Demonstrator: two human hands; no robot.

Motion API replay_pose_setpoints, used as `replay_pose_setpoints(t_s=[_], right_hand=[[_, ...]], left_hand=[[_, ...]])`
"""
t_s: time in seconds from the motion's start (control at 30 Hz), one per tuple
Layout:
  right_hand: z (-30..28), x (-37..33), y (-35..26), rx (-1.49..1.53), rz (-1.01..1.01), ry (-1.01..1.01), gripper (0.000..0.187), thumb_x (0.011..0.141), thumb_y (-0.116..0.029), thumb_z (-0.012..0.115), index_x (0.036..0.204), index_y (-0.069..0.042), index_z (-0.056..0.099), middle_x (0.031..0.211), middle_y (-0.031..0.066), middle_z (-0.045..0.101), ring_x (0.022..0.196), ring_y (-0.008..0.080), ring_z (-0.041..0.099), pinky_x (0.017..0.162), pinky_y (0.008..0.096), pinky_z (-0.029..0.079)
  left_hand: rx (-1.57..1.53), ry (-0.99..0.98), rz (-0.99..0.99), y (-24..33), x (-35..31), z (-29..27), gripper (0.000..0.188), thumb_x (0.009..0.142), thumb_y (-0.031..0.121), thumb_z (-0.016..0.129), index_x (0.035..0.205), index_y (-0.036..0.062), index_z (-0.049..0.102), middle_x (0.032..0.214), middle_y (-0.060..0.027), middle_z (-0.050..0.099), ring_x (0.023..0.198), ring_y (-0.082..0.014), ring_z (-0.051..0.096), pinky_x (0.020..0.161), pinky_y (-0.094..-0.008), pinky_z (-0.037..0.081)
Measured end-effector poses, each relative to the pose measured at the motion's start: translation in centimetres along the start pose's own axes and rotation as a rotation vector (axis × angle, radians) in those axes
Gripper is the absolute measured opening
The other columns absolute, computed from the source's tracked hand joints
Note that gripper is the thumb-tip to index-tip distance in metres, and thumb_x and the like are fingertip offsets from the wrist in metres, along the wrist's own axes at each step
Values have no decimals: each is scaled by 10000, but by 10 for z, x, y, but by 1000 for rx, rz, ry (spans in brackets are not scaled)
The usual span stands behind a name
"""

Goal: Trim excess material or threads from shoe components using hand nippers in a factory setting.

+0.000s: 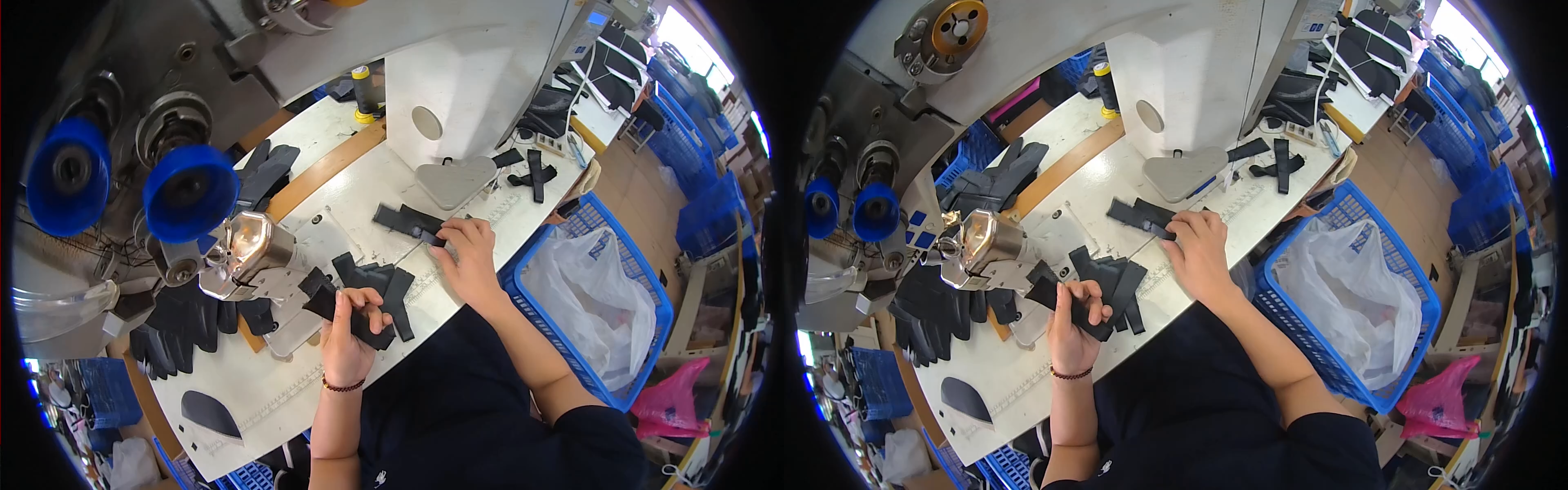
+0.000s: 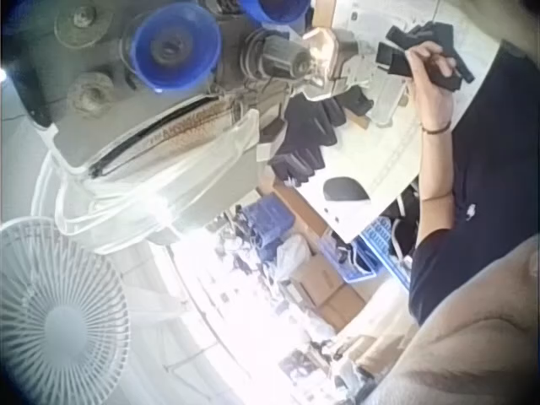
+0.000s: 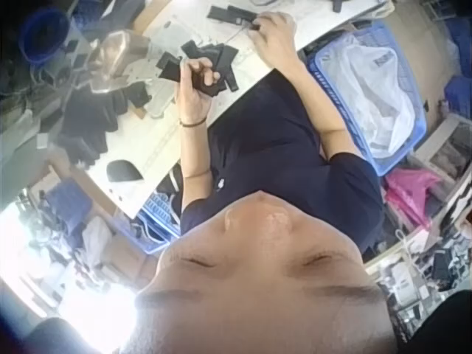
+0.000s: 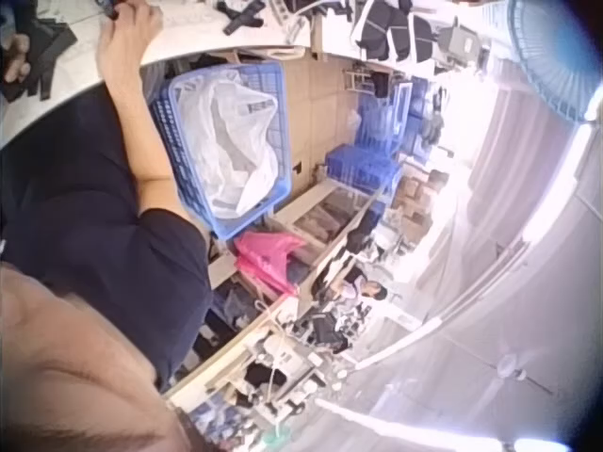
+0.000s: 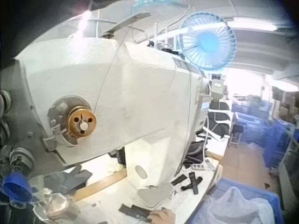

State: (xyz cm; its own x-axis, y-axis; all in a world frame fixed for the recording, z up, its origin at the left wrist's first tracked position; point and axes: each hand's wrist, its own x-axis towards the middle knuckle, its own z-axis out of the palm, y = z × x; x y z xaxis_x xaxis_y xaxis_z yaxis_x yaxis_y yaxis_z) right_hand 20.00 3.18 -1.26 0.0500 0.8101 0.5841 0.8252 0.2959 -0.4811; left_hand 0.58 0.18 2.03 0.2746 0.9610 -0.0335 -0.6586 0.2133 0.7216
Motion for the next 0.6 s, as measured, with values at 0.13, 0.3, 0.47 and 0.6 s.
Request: replay_pose_setpoints(t_s=[0.13, 0.3, 0.47, 0.6], right_hand=[[-13, -1, -18, 307, 22, 80, 210, 645, -59, 647, 828, -18, 551, 844, 60, 557, 799, 245, 461, 733, 321, 360], [-31, -5, -36, 570, 83, 22, 207, 657, -46, 662, 824, 0, 550, 811, 72, 551, 791, 200, 460, 726, 287, 359], [-38, -7, -44, 691, 82, -39, 209, 671, -29, 660, 834, 26, 541, 835, 78, 537, 817, 176, 443, 758, 275, 342], [-35, -9, -50, 678, 66, 0, 221, 652, -85, 684, 817, -7, 560, 788, 73, 571, 753, 196, 477, 684, 281, 386]], left_hand=[[-103, 79, -45, 0, 2, 0, 268, 913, 260, 322, 908, 34, 465, 865, -90, 478, 583, -93, 388, 617, -254, 385], [-99, 62, -91, -3, 3, -1, 280, 907, 256, 345, 965, 10, 466, 849, -72, 482, 613, -86, 372, 632, -264, 373], [-149, 19, -115, -2, 3, -1, 325, 914, 285, 304, 984, 5, 453, 856, -76, 484, 615, -87, 372, 629, -263, 372], [-191, -10, -100, -2, 2, -1, 348, 912, 310, 297, 998, 7, 444, 868, -78, 481, 621, -89, 373, 632, -264, 370]])
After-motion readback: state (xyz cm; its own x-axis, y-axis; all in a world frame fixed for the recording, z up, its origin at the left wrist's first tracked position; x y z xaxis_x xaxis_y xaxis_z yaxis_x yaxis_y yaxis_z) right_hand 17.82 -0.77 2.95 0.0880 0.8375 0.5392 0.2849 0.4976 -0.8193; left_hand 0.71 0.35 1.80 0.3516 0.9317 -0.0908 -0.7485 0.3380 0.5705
